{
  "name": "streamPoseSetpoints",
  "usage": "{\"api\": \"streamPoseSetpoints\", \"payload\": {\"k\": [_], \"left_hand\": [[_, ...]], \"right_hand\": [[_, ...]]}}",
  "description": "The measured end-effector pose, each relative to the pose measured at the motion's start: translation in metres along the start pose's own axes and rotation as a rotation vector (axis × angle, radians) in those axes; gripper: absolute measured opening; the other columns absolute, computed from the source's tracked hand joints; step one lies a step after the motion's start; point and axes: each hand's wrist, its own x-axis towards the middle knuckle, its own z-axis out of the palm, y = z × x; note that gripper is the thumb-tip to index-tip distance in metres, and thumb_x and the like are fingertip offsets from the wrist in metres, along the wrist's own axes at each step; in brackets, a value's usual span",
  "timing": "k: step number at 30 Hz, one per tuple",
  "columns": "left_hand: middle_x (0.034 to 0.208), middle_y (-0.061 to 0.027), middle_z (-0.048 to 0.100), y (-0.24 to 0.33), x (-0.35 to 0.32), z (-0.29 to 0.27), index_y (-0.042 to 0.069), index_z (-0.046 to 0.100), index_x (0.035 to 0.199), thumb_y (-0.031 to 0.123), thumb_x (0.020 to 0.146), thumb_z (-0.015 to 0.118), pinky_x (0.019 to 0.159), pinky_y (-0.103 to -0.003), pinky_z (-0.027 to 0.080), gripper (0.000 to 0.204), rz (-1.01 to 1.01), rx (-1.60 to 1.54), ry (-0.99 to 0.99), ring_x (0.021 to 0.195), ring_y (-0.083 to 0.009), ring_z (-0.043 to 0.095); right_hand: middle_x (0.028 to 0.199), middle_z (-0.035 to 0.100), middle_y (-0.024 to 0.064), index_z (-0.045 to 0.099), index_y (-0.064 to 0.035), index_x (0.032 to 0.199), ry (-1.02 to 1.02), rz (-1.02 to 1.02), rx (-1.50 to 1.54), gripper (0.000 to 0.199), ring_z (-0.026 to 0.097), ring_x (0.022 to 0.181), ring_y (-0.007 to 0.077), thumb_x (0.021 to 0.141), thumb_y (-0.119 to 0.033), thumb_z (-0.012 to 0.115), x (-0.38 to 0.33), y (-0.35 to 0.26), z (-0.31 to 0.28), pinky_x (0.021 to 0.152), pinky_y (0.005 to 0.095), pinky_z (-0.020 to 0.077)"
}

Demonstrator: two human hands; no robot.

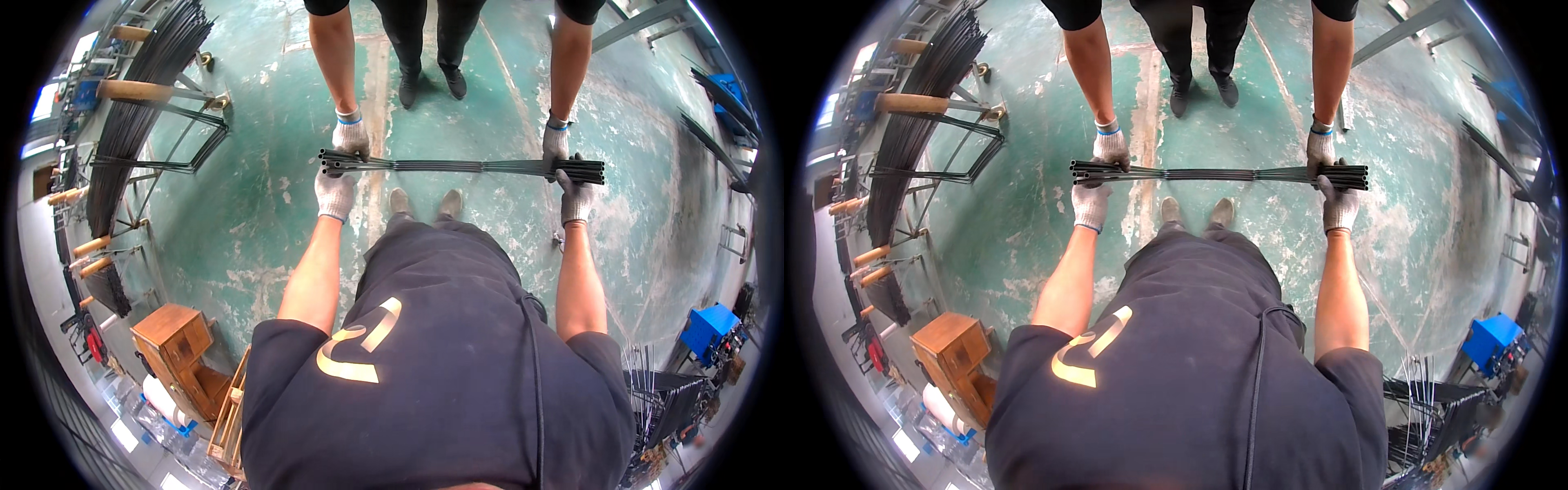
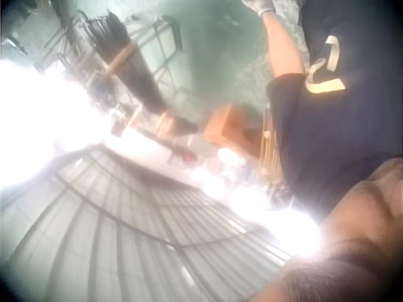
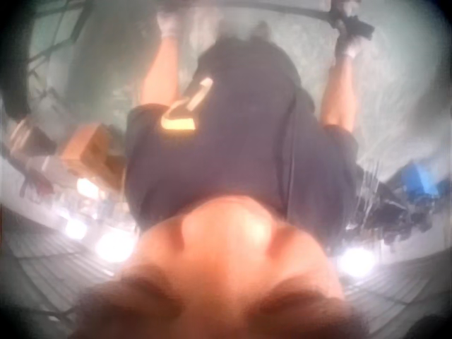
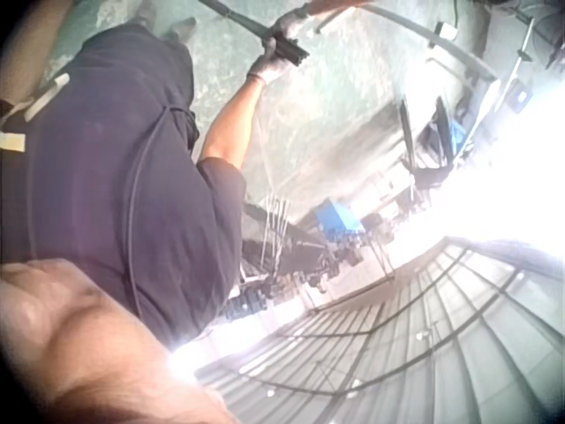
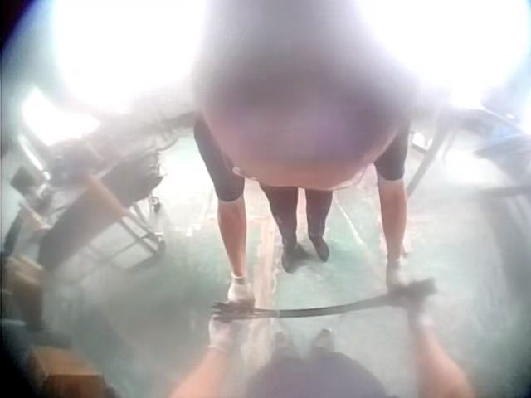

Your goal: The person measures a wooden board with a tape measure and then operates a metal bending machine. They load a bundle of long metal rods into the machine, activate the bending mechanism, and then remove the bent rods to inspect them.

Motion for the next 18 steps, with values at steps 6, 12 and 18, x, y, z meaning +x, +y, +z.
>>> {"api": "streamPoseSetpoints", "payload": {"k": [6,12,18], "left_hand": [[0.117,-0.0128,0.076,0.042,-0.002,0.010,-0.004,0.066,0.125,-0.010,0.079,0.061,0.099,-0.033,0.053,0.046,0.047,0.119,-0.033,0.112,-0.0231,0.072],[0.131,-0.0132,0.071,0.018,0.011,0.010,-0.001,0.057,0.144,-0.012,0.079,0.066,0.104,-0.034,0.055,0.066,-0.006,0.196,-0.079,0.119,-0.0208,0.069],[0.110,-0.0133,0.078,0.017,0.005,0.018,0.001,0.071,0.121,0.007,0.087,0.073,0.093,-0.037,0.057,0.034,0.048,0.007,0.029,0.106,-0.0236,0.074]], "right_hand": [[0.152,0.057,0.0174,0.041,0.0046,0.158,0.013,0.006,0.027,0.073,0.057,0.137,0.0237,0.094,0.000,0.075,0.001,0.009,-0.004,0.116,0.0372,0.0449],[0.148,0.061,0.0148,0.046,0.0048,0.155,0.020,-0.004,-0.065,0.070,0.059,0.134,0.0220,0.093,-0.002,0.077,0.000,0.002,0.000,0.115,0.0365,0.0456],[0.143,0.064,0.0135,0.049,0.0052,0.153,0.036,-0.032,-0.024,0.068,0.061,0.130,0.0206,0.093,-0.005,0.080,-0.001,0.011,-0.004,0.114,0.0354,0.0456]]}}
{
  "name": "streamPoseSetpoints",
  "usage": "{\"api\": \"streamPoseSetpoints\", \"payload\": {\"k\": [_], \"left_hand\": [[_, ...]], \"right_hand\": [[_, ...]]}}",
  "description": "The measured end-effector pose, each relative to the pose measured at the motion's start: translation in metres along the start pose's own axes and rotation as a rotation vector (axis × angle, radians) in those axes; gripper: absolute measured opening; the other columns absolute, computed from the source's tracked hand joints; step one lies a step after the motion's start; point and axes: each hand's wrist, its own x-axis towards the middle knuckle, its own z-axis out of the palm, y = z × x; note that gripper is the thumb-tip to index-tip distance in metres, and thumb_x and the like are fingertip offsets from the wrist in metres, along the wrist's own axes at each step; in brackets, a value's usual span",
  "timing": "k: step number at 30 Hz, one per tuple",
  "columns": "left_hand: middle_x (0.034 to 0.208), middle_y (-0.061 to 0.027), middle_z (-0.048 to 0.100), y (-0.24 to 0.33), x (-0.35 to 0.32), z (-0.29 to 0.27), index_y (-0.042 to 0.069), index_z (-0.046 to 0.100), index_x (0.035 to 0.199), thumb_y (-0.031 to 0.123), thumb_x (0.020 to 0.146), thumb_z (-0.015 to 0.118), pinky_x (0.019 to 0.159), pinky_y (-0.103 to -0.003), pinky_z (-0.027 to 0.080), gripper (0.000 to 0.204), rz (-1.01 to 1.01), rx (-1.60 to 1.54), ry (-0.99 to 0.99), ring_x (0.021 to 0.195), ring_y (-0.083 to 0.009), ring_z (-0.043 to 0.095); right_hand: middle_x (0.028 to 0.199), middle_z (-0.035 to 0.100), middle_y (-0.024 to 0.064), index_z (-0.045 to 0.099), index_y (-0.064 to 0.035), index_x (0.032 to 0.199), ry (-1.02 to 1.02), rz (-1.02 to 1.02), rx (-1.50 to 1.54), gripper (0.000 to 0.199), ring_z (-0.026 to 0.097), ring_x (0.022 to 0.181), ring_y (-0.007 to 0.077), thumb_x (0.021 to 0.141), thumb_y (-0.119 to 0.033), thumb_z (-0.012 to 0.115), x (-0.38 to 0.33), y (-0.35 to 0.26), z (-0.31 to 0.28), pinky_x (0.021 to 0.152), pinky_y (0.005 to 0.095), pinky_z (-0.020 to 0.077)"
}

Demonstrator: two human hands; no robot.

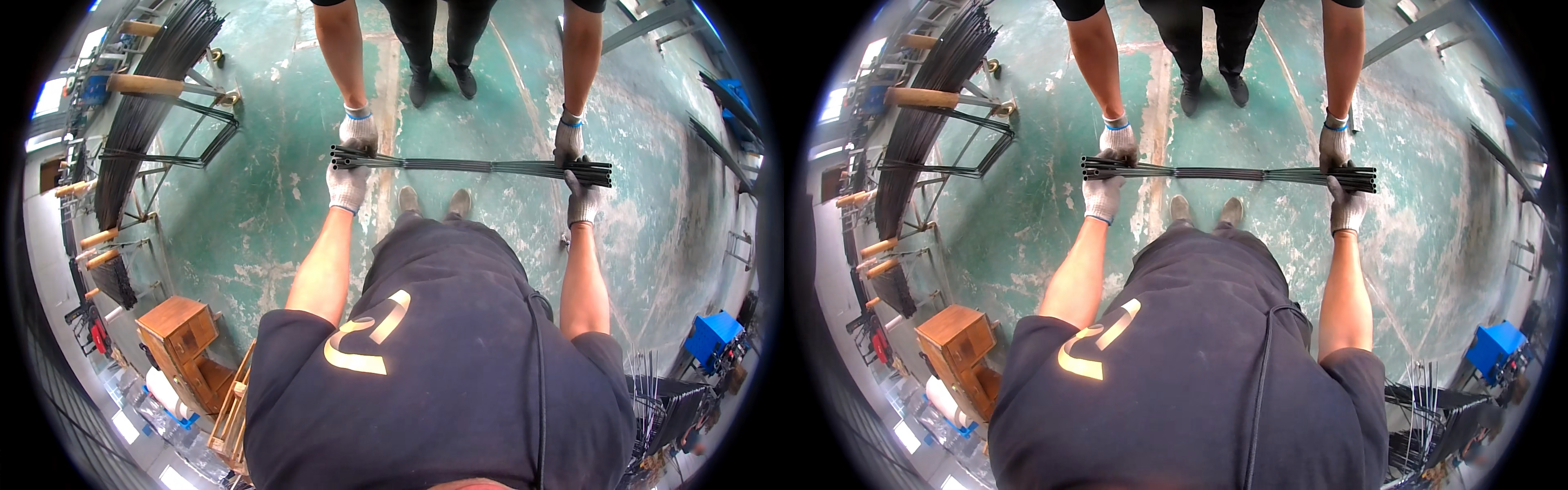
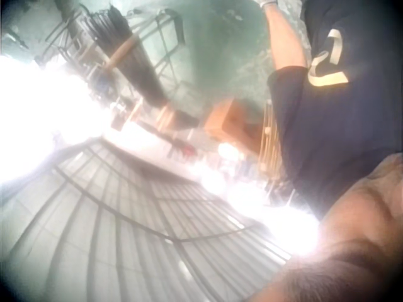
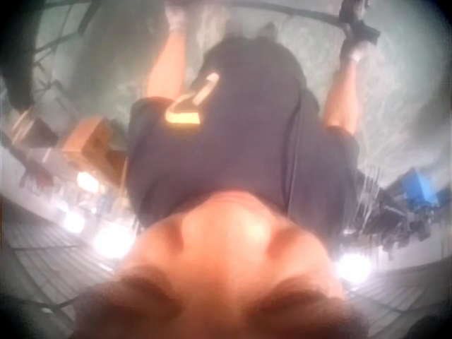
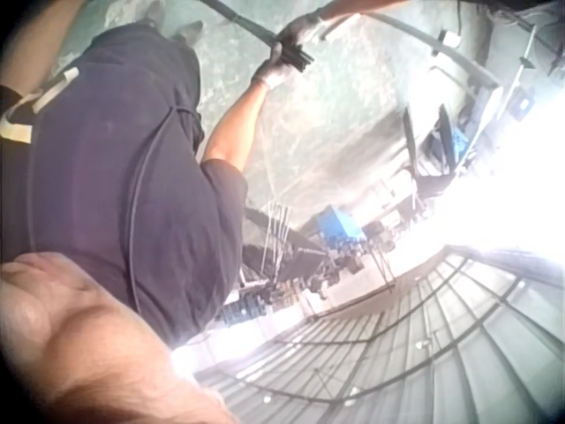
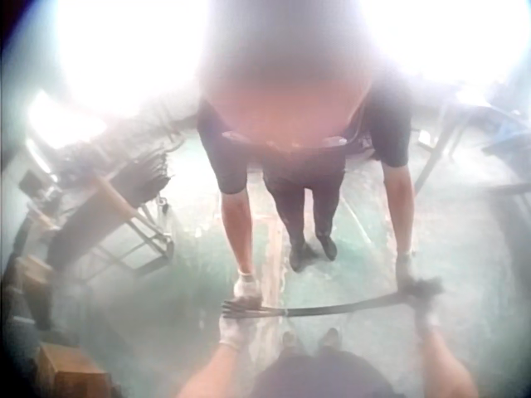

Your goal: The person measures a wooden board with a tape measure and then operates a metal bending machine. They load a bundle of long metal rods into the machine, activate the bending mechanism, and then remove the bent rods to inspect them.

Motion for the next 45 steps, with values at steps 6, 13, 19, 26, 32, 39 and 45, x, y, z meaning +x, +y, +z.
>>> {"api": "streamPoseSetpoints", "payload": {"k": [6,13,19,26,32,39,45], "left_hand": [[0.115,-0.0134,0.076,-0.002,0.001,-0.003,0.001,0.067,0.124,0.005,0.087,0.072,0.093,-0.038,0.056,0.037,0.014,0.248,-0.057,0.104,-0.0262,0.074],[0.114,-0.0115,0.076,0.013,-0.001,0.000,0.001,0.065,0.125,-0.003,0.083,0.069,0.094,-0.037,0.056,0.043,0.001,0.017,-0.068,0.106,-0.0246,0.072],[0.128,-0.0140,0.071,0.026,0.001,0.002,-0.002,0.060,0.138,-0.010,0.078,0.065,0.104,-0.038,0.053,0.061,-0.062,0.068,-0.043,0.121,-0.0246,0.068],[0.149,-0.0191,0.058,-0.002,-0.002,0.009,-0.004,0.052,0.147,-0.018,0.075,0.061,0.118,-0.042,0.047,0.074,-0.072,-0.193,-0.005,0.141,-0.0303,0.055],[0.147,-0.0175,0.060,0.000,-0.014,0.009,-0.002,0.054,0.145,-0.019,0.077,0.063,0.119,-0.041,0.046,0.070,-0.076,-0.169,-0.005,0.141,-0.0293,0.055],[0.146,-0.0148,0.061,-0.009,-0.022,0.003,0.000,0.057,0.144,-0.018,0.079,0.065,0.119,-0.039,0.046,0.068,-0.082,-0.202,-0.018,0.140,-0.0278,0.056],[0.147,-0.0173,0.061,-0.008,-0.026,0.000,-0.001,0.053,0.145,-0.013,0.079,0.066,0.119,-0.041,0.045,0.068,-0.057,-0.164,-0.034,0.141,-0.0293,0.056]], "right_hand": [[0.139,0.067,0.0113,0.051,0.0045,0.152,-0.001,-0.040,0.023,0.067,0.063,0.127,0.0188,0.093,-0.005,0.081,0.001,0.010,-0.002,0.113,0.0342,0.0456],[0.135,0.071,0.0099,0.056,0.0025,0.149,0.032,-0.027,-0.089,0.061,0.066,0.121,0.0169,0.094,-0.008,0.080,0.002,0.014,-0.003,0.109,0.0316,0.0467],[0.134,0.073,0.0135,0.059,0.0026,0.146,0.093,-0.028,0.044,0.058,0.067,0.119,0.0172,0.093,-0.011,0.079,-0.006,0.004,0.008,0.107,0.0328,0.0492],[0.141,0.068,0.0172,0.058,0.0022,0.146,0.085,-0.010,-0.057,0.053,0.065,0.129,0.0231,0.098,-0.012,0.075,-0.007,0.004,0.007,0.111,0.0359,0.0492],[0.133,0.073,0.0160,0.063,-0.0008,0.142,0.121,-0.030,-0.145,0.048,0.067,0.126,0.0230,0.098,-0.018,0.075,-0.010,0.012,0.000,0.110,0.0360,0.0495],[0.129,0.075,0.0138,0.071,-0.0053,0.135,0.188,-0.050,-0.321,0.045,0.069,0.124,0.0260,0.101,-0.035,0.069,-0.018,0.013,-0.003,0.108,0.0368,0.0487],[0.130,0.074,0.0131,0.074,-0.0118,0.132,0.220,-0.004,-0.547,0.043,0.068,0.126,0.0285,0.105,-0.042,0.061,-0.025,-0.002,0.001,0.109,0.0379,0.0476]]}}
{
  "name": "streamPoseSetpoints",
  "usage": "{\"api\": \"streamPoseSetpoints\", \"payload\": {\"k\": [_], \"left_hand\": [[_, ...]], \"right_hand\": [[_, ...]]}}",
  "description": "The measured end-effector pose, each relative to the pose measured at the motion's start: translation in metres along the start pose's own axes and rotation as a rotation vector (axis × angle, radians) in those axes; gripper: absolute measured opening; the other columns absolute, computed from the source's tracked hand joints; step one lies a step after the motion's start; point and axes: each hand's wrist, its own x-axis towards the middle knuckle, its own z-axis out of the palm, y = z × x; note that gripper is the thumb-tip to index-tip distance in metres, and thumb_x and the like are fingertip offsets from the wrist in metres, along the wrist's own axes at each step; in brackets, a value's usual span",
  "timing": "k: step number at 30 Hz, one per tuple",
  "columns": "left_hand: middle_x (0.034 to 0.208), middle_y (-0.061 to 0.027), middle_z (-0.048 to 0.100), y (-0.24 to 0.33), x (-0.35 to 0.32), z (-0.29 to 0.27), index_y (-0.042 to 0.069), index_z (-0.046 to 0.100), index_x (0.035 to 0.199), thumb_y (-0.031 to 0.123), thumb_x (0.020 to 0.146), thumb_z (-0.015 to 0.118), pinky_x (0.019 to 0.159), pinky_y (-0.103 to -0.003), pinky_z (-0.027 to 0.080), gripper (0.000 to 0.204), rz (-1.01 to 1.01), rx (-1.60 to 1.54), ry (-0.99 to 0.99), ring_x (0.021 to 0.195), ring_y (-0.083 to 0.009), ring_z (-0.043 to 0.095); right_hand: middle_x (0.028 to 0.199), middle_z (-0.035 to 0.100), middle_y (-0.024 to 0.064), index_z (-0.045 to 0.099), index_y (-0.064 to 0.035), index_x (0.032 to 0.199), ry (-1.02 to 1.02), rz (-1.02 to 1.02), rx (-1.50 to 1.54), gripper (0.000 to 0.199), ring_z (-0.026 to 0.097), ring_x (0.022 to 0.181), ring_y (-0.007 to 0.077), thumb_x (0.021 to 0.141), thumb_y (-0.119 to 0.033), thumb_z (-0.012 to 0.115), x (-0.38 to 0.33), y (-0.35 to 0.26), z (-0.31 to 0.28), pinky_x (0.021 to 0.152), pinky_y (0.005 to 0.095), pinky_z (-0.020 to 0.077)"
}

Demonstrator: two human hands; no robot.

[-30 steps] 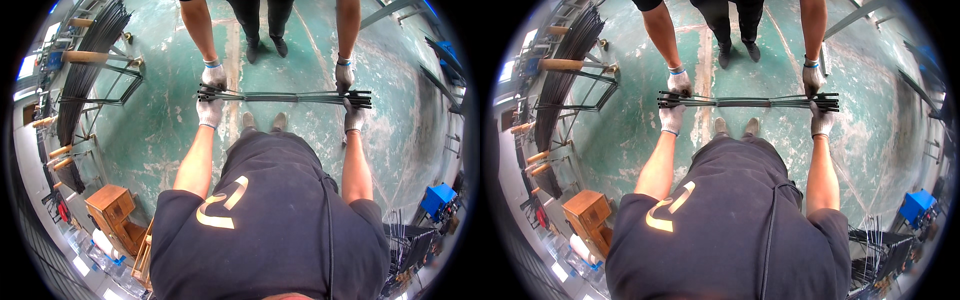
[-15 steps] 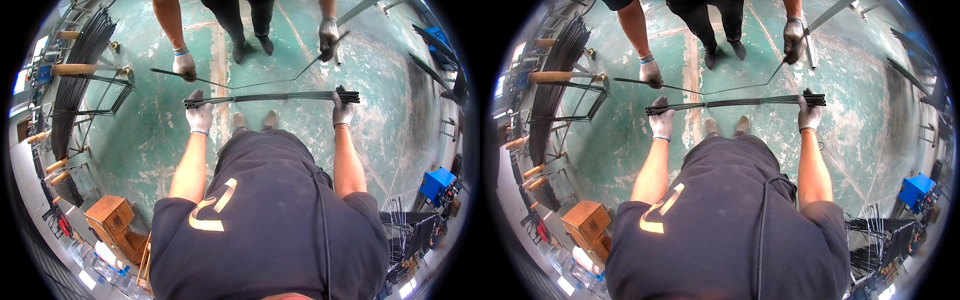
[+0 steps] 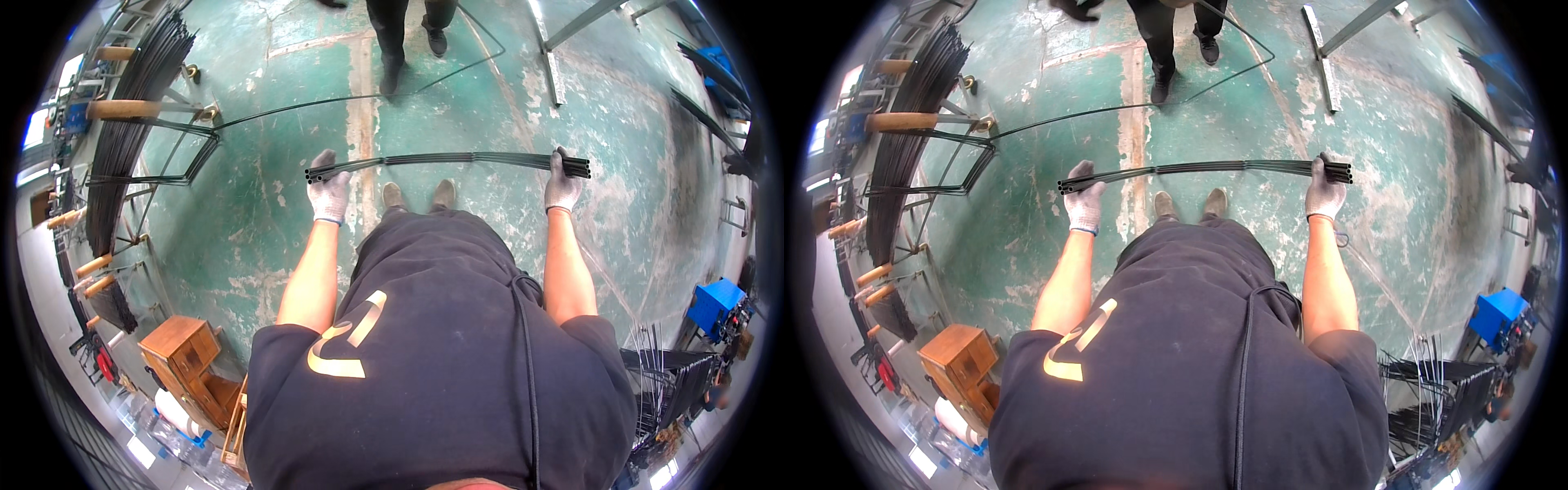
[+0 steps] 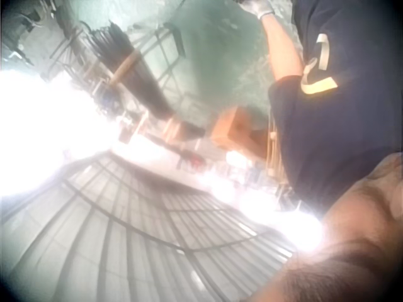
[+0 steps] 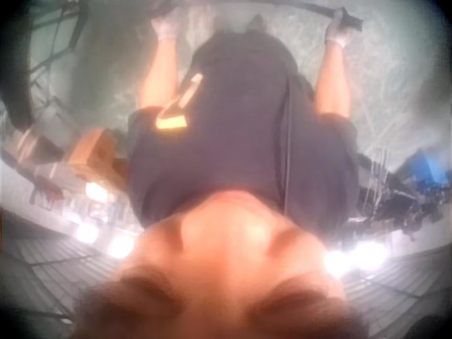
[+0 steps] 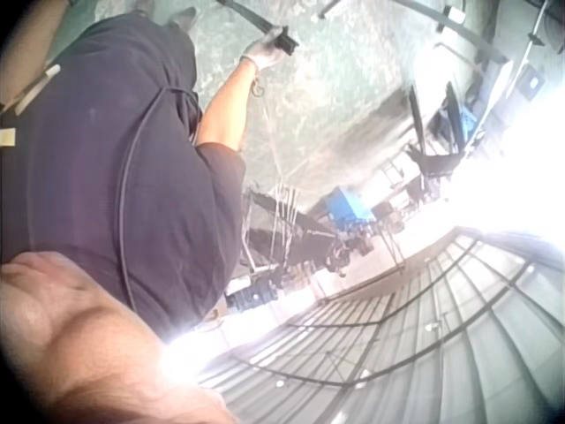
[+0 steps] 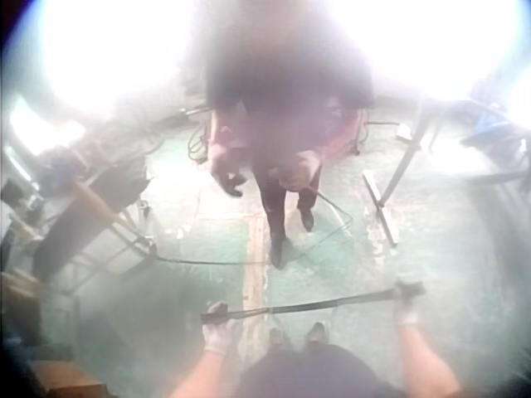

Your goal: The person measures a wooden board with a tape measure and then operates a metal bending machine. They load a bundle of long metal rods into the machine, activate the bending mechanism, and then remove the bent rods to inspect them.

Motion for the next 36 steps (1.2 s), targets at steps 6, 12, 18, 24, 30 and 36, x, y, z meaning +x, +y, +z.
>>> {"api": "streamPoseSetpoints", "payload": {"k": [6,12,18,24,30,36], "left_hand": [[0.146,-0.0175,0.061,0.002,-0.003,0.003,-0.001,0.055,0.143,-0.014,0.079,0.066,0.118,-0.042,0.046,0.067,0.000,-0.032,0.008,0.140,-0.0297,0.056],[0.143,-0.0132,0.063,-0.008,-0.006,0.003,0.001,0.057,0.143,-0.014,0.084,0.071,0.118,-0.040,0.046,0.063,-0.010,-0.011,0.063,0.137,-0.0252,0.058],[0.144,-0.0140,0.063,-0.005,-0.006,0.008,0.000,0.057,0.143,-0.011,0.083,0.074,0.119,-0.039,0.046,0.063,-0.055,0.031,0.101,0.136,-0.0256,0.059],[0.145,-0.0184,0.062,0.011,-0.009,0.015,-0.002,0.054,0.145,-0.004,0.085,0.073,0.119,-0.040,0.045,0.062,-0.095,0.023,0.109,0.137,-0.0281,0.059],[0.140,-0.0181,0.066,0.024,-0.011,0.023,-0.003,0.057,0.141,0.014,0.094,0.073,0.113,-0.036,0.050,0.052,-0.143,0.037,0.157,0.129,-0.0251,0.065],[0.138,-0.0168,0.068,0.014,-0.012,0.015,-0.002,0.058,0.140,0.008,0.089,0.069,0.113,-0.036,0.050,0.053,-0.072,0.137,0.146,0.128,-0.0250,0.066]], "right_hand": [[0.128,0.075,0.0138,0.074,-0.0119,0.131,0.018,0.000,0.015,0.041,0.068,0.125,0.0281,0.105,-0.041,0.062,-0.001,0.008,0.001,0.107,0.0383,0.0483],[0.125,0.075,0.0164,0.076,-0.0114,0.129,0.029,0.058,0.076,0.037,0.070,0.121,0.0284,0.105,-0.037,0.065,-0.008,0.000,0.001,0.105,0.0382,0.0498],[0.129,0.076,0.0129,0.075,-0.0056,0.131,0.026,0.058,0.141,0.039,0.069,0.122,0.0223,0.105,-0.034,0.067,-0.011,-0.008,-0.001,0.109,0.0365,0.0477],[0.124,0.076,0.0156,0.072,-0.0032,0.133,0.042,0.005,0.184,0.039,0.071,0.115,0.0230,0.106,-0.031,0.065,-0.010,-0.003,0.002,0.103,0.0356,0.0509],[0.123,0.075,0.0176,0.071,-0.0035,0.134,0.034,-0.032,0.148,0.041,0.071,0.113,0.0263,0.108,-0.033,0.062,-0.012,-0.005,0.002,0.100,0.0383,0.0520],[0.131,0.073,0.0143,0.069,0.0007,0.132,0.000,-0.013,0.062,0.039,0.067,0.124,0.0240,0.107,-0.028,0.062,-0.011,-0.015,-0.001,0.109,0.0375,0.0477]]}}
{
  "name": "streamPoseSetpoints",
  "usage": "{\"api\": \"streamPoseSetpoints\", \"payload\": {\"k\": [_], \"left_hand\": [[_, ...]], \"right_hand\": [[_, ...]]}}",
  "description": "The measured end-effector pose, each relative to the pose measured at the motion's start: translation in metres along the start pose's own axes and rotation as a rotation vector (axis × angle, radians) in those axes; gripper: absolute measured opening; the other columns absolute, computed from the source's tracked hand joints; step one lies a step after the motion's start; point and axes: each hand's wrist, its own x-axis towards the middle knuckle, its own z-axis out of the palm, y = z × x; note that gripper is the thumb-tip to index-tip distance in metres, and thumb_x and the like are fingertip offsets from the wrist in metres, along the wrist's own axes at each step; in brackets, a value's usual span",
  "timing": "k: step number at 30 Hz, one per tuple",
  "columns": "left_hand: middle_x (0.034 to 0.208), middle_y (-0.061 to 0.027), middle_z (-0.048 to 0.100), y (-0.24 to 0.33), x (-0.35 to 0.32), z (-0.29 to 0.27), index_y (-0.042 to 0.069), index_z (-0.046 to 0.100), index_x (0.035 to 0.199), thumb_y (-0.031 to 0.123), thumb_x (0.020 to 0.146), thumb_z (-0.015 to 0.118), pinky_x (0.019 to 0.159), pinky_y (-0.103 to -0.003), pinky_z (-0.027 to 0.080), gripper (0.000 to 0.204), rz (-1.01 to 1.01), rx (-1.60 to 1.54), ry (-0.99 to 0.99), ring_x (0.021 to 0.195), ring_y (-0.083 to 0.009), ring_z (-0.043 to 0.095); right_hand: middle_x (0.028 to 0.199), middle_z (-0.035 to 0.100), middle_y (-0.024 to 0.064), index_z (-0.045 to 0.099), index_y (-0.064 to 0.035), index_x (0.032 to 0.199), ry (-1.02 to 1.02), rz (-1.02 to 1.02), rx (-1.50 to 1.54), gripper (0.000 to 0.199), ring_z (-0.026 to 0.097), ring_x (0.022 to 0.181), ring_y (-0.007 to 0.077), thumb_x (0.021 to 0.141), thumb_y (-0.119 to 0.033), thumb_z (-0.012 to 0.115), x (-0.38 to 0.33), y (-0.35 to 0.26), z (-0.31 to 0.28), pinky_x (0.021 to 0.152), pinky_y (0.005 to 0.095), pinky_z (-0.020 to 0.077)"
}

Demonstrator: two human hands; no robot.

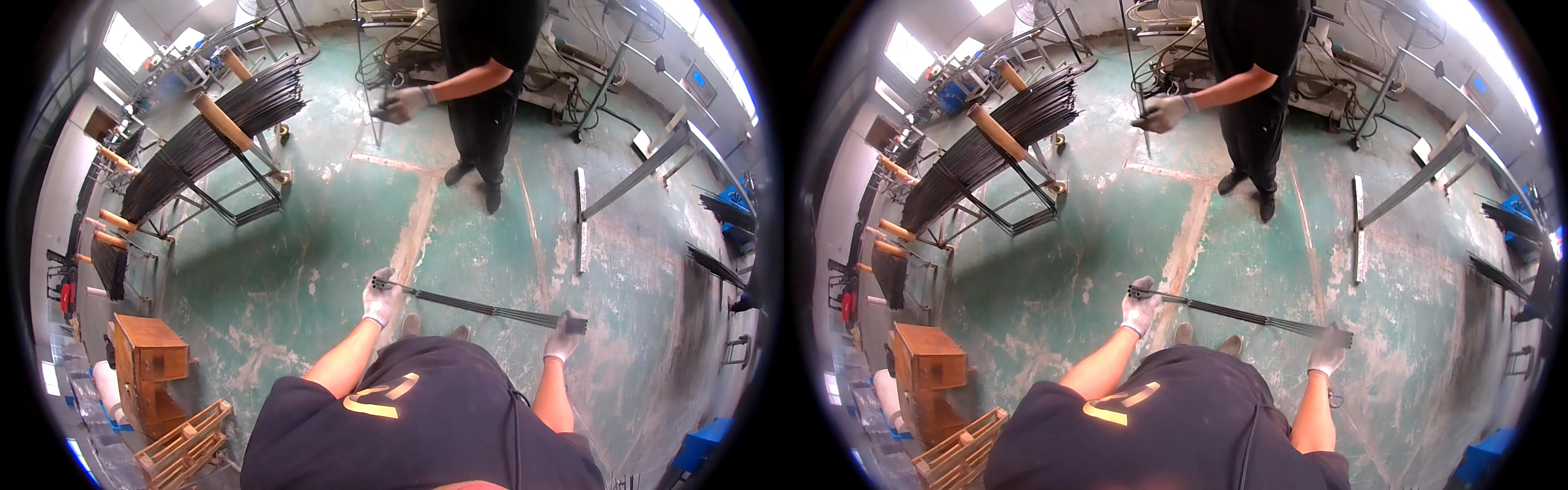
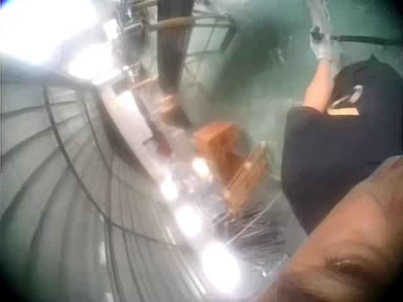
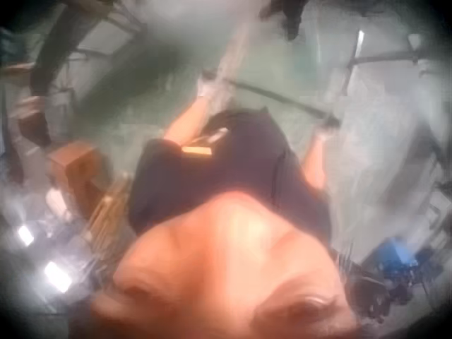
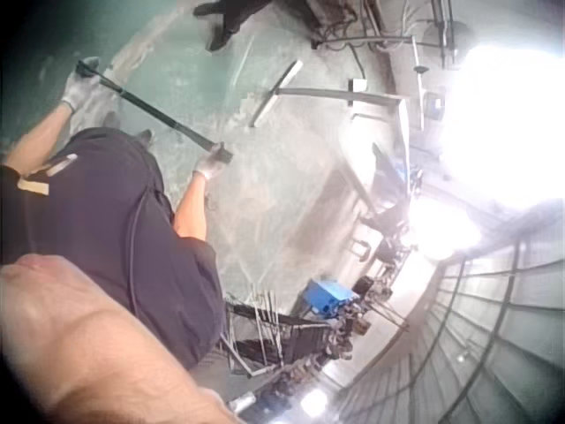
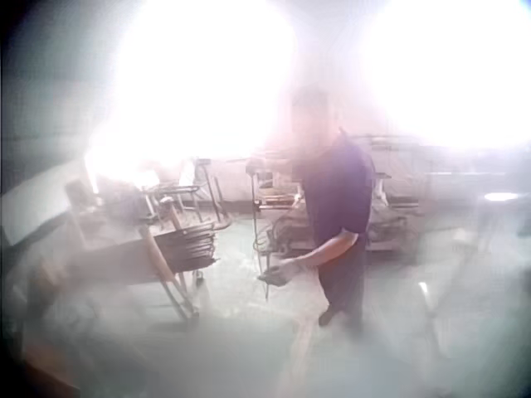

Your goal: The person measures a wooden board with a tape measure and then operates a metal bending machine. They load a bundle of long metal rods into the machine, activate the bending mechanism, and then remove the bent rods to inspect them.

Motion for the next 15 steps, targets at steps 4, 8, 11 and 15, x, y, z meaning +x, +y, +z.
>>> {"api": "streamPoseSetpoints", "payload": {"k": [4,8,11,15], "left_hand": [[0.138,-0.0162,0.068,0.007,-0.006,0.001,0.000,0.060,0.139,0.007,0.088,0.068,0.113,-0.035,0.050,0.053,-0.007,-0.001,-0.014,0.127,-0.0247,0.066],[0.142,-0.0167,0.064,-0.016,0.009,-0.004,-0.002,0.056,0.143,-0.003,0.085,0.074,0.113,-0.038,0.050,0.061,0.008,-0.082,-0.035,0.130,-0.0267,0.063],[0.141,-0.0159,0.065,-0.005,0.004,0.000,-0.001,0.057,0.142,-0.005,0.084,0.074,0.114,-0.038,0.049,0.060,-0.048,-0.028,-0.010,0.130,-0.0257,0.062],[0.141,-0.0156,0.065,-0.010,0.002,0.001,-0.002,0.058,0.141,-0.006,0.084,0.074,0.115,-0.039,0.048,0.060,-0.048,-0.137,0.012,0.133,-0.0257,0.061]], "right_hand": [[0.130,0.073,0.0134,0.070,0.0011,0.130,0.039,-0.024,0.037,0.038,0.067,0.122,0.0237,0.106,-0.028,0.063,-0.002,0.006,0.001,0.108,0.0381,0.0475],[0.119,0.077,0.0181,0.074,-0.0081,0.132,0.038,0.018,0.018,0.042,0.072,0.112,0.0312,0.107,-0.039,0.062,0.001,0.013,0.007,0.099,0.0403,0.0517],[0.116,0.078,0.0173,0.076,-0.0123,0.130,0.092,0.025,-0.001,0.041,0.074,0.110,0.0294,0.104,-0.042,0.066,-0.003,0.014,0.005,0.098,0.0401,0.0522],[0.117,0.078,0.0186,0.077,-0.0128,0.129,0.103,0.072,-0.025,0.041,0.074,0.113,0.0298,0.102,-0.043,0.069,-0.005,0.008,0.004,0.097,0.0408,0.0533]]}}
